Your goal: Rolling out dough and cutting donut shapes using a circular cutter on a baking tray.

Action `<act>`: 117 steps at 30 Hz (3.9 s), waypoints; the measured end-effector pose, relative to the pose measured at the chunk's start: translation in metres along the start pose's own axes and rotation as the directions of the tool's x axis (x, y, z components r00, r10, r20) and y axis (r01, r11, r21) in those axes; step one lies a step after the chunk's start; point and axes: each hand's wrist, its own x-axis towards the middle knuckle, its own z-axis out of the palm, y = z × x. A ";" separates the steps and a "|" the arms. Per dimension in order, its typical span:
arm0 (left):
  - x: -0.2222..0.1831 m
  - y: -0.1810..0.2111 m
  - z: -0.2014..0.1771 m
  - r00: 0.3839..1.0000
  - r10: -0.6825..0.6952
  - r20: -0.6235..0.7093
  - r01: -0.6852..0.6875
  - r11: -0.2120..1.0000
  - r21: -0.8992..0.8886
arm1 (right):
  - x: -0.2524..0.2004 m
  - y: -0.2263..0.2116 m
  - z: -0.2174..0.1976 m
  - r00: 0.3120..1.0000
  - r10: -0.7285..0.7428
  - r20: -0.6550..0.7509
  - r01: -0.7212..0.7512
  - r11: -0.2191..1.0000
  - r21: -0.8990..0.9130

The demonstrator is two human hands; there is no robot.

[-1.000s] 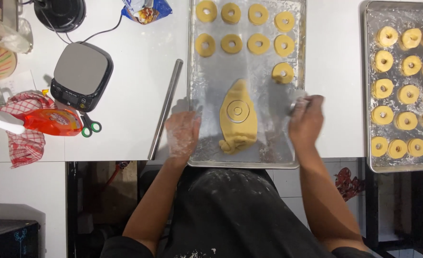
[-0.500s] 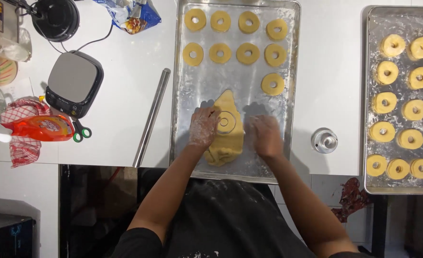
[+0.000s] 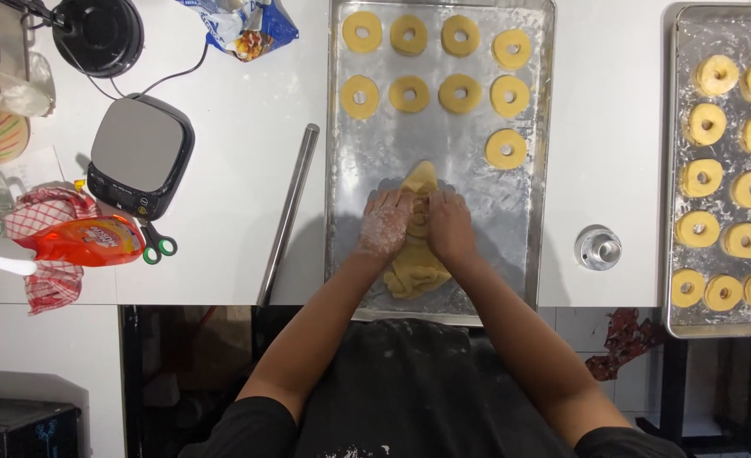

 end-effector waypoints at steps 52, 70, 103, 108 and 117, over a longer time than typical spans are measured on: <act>0.128 0.036 -0.057 0.985 -0.145 0.094 0.171 0.755 -0.633 | 0.067 0.035 -0.103 0.879 0.401 0.258 -0.419 0.393 0.818; 0.135 0.021 -0.012 0.995 -0.093 0.033 0.096 0.836 -0.540 | 0.066 0.051 -0.005 0.817 0.559 -0.140 -0.363 0.687 0.629; 0.048 -0.017 -0.006 0.976 -0.154 0.152 0.207 0.872 -0.443 | -0.009 0.008 -0.035 0.977 0.176 -0.118 -0.103 0.882 0.460; 0.027 -0.003 -0.045 0.978 -0.103 0.181 0.176 0.872 -0.456 | -0.018 -0.020 -0.085 0.992 0.122 -0.028 -0.091 0.852 0.515; -0.076 0.019 -0.047 0.960 0.187 -0.209 -0.278 0.720 -0.636 | -0.087 0.029 -0.019 0.910 -0.231 -0.345 0.376 0.810 0.450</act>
